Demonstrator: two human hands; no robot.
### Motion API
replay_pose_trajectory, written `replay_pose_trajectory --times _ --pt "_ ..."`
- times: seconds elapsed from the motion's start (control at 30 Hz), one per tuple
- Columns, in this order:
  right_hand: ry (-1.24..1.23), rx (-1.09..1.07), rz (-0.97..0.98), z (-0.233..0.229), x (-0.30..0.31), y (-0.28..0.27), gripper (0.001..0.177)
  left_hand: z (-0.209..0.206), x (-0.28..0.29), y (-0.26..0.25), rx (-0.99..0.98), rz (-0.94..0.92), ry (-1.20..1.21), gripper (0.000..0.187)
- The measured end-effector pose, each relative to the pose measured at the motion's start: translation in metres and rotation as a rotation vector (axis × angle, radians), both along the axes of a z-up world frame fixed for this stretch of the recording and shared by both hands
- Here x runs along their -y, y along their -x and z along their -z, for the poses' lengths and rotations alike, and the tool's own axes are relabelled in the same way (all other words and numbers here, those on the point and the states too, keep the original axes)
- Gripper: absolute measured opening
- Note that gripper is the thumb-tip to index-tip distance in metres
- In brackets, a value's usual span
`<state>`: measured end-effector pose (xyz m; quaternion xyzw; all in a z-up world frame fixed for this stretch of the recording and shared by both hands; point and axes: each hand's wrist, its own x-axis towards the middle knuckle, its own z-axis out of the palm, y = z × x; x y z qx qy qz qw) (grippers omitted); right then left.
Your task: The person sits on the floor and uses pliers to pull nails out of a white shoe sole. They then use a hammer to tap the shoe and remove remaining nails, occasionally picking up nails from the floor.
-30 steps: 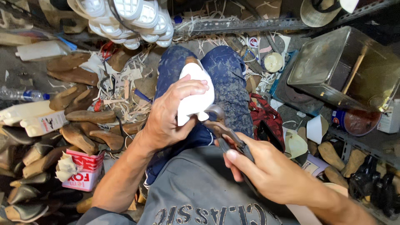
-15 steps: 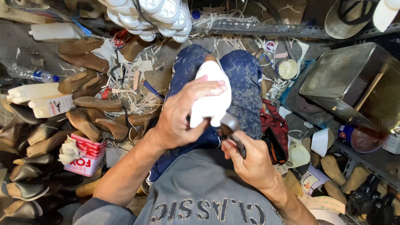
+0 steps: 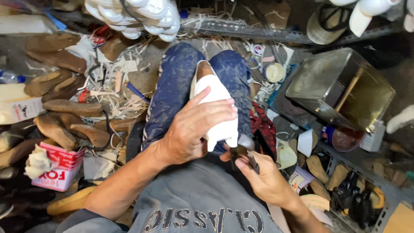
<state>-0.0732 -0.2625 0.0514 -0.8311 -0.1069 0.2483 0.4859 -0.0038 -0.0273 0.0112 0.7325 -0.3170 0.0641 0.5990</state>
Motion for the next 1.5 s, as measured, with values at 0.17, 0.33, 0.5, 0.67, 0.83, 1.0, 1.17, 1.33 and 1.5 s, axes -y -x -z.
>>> replay_pose_trajectory --times 0.17,0.33,0.5,0.67,0.83,1.0,1.17,1.33,1.5 --pt "-0.367 -0.844 0.230 -0.040 0.012 -0.014 0.048 -0.002 0.011 -0.004 -0.025 0.001 -0.078 0.040" --pt "0.202 -0.452 -0.029 -0.082 0.007 -0.024 0.040 -0.003 0.016 -0.004 0.019 0.004 -0.109 0.038" --pt "0.610 -0.161 -0.226 -0.073 0.012 -0.010 0.042 -0.001 0.011 -0.007 0.012 0.025 -0.118 0.038" --pt "0.489 0.084 -0.095 -0.033 0.006 -0.011 0.039 0.001 0.000 -0.024 0.015 -0.020 -0.113 0.051" --pt "0.395 0.277 -0.007 -0.010 -0.011 -0.023 0.033 -0.005 -0.008 -0.035 -0.055 -0.064 -0.080 0.056" --pt "0.337 0.391 0.037 0.005 -0.020 -0.027 0.020 -0.002 -0.008 -0.036 -0.090 -0.084 -0.056 0.056" --pt "0.249 0.502 0.068 0.035 -0.005 -0.007 0.024 0.002 0.002 -0.014 -0.061 -0.105 -0.133 0.049" --pt "0.206 0.677 -0.012 0.085 0.030 0.033 0.023 0.037 0.019 0.033 -0.132 -0.316 -0.056 0.096" --pt "0.160 0.707 -0.039 0.084 0.034 0.032 0.023 0.045 0.028 0.046 -0.149 -0.456 0.077 0.116"
